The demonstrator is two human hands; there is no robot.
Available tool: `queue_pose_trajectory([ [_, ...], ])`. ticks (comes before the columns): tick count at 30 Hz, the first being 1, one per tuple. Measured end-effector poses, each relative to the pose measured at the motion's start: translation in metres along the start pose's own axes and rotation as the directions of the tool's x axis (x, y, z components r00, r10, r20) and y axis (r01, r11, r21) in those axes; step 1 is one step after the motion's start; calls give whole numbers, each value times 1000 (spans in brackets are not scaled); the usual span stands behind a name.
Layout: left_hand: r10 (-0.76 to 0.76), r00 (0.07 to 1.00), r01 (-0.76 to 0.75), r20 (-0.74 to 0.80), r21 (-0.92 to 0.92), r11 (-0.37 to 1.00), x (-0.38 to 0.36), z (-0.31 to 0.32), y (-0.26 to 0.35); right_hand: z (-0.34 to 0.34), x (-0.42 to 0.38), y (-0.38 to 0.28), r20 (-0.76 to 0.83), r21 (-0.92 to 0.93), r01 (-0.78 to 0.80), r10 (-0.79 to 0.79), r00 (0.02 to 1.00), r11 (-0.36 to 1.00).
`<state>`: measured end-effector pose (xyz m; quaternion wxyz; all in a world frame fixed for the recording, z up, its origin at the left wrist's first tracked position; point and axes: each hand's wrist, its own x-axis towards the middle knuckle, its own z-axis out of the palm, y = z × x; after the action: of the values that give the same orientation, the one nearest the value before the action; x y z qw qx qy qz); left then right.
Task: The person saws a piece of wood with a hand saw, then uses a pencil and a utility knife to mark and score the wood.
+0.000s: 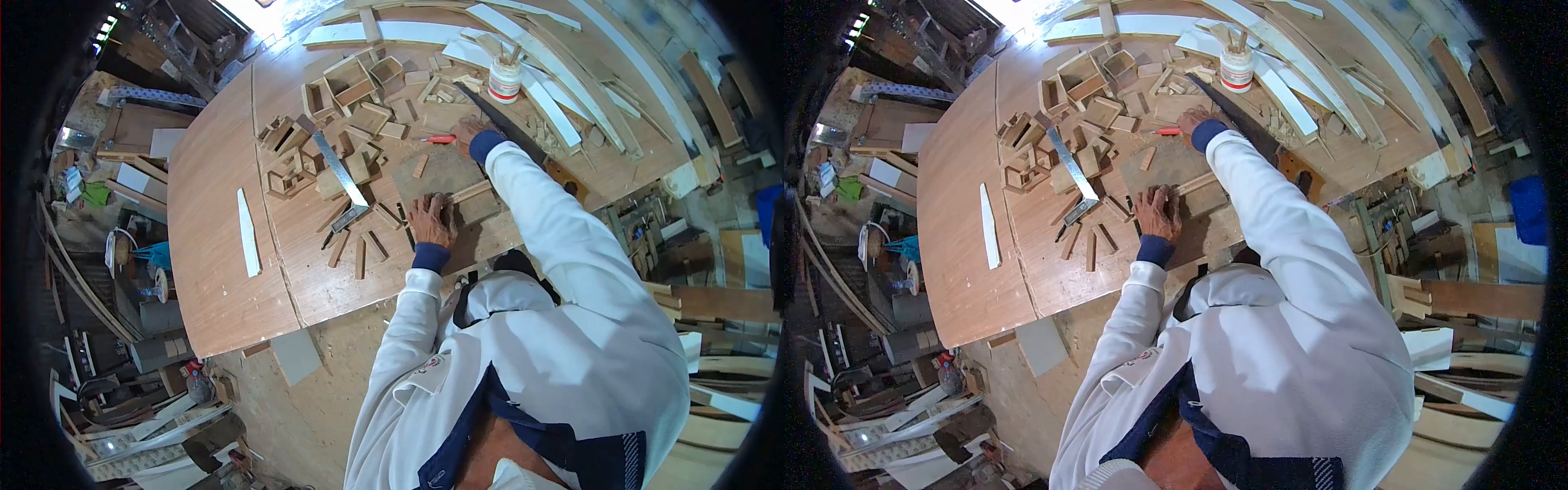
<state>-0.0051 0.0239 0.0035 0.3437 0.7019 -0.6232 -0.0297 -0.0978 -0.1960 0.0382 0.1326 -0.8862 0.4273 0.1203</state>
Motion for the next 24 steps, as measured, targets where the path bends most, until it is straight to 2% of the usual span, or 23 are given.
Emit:
queue_pose_trajectory([
  [1,-10,1000,11,16,-10,1000,1,-2,1,10,13,0,-3,-2,8,-8,1000,1000],
  [3,-9,1000,9,13,-13,1000,0,0,1,30,35,3,-192,3,19,-18,981,1000],
  [5,-5,1000,5,11,-17,1000,-2,-1,0,25,44,-1,-141,-26,60,-63,988,998],
  [7,12,999,-12,41,6,1000,-2,-3,-1,9,36,-13,-8,-171,62,-65,998,983],
  [8,14,999,-14,41,10,1000,-1,-1,-3,13,37,-13,-11,-168,63,-66,998,984],
  [10,2,999,-2,40,-2,1000,-2,3,-5,24,36,-13,-204,128,-30,56,977,991],
  [14,-12,999,13,46,-13,1000,-2,1,-4,14,8,-17,-211,70,37,-22,977,997],
  [16,-13,999,13,38,8,1000,-1,4,-4,23,-1,1,-458,327,178,-10,889,928],
  [17,-21,999,20,38,6,1000,-1,4,-4,20,-18,4,-453,325,179,-14,892,929],
  [19,-13,1000,13,4,23,1000,-2,2,-2,7,-74,5,-431,682,107,279,858,723],
  [21,4,1000,-4,-29,-7,1000,-2,5,-4,43,-101,36,-572,611,89,361,736,786],
  [23,30,998,-33,-62,-44,998,-1,6,-2,73,-137,62,-558,697,98,452,696,710],
  [24,30,998,-31,-57,-18,999,-2,5,-1,80,-161,67,-566,652,-3,489,664,758],
])
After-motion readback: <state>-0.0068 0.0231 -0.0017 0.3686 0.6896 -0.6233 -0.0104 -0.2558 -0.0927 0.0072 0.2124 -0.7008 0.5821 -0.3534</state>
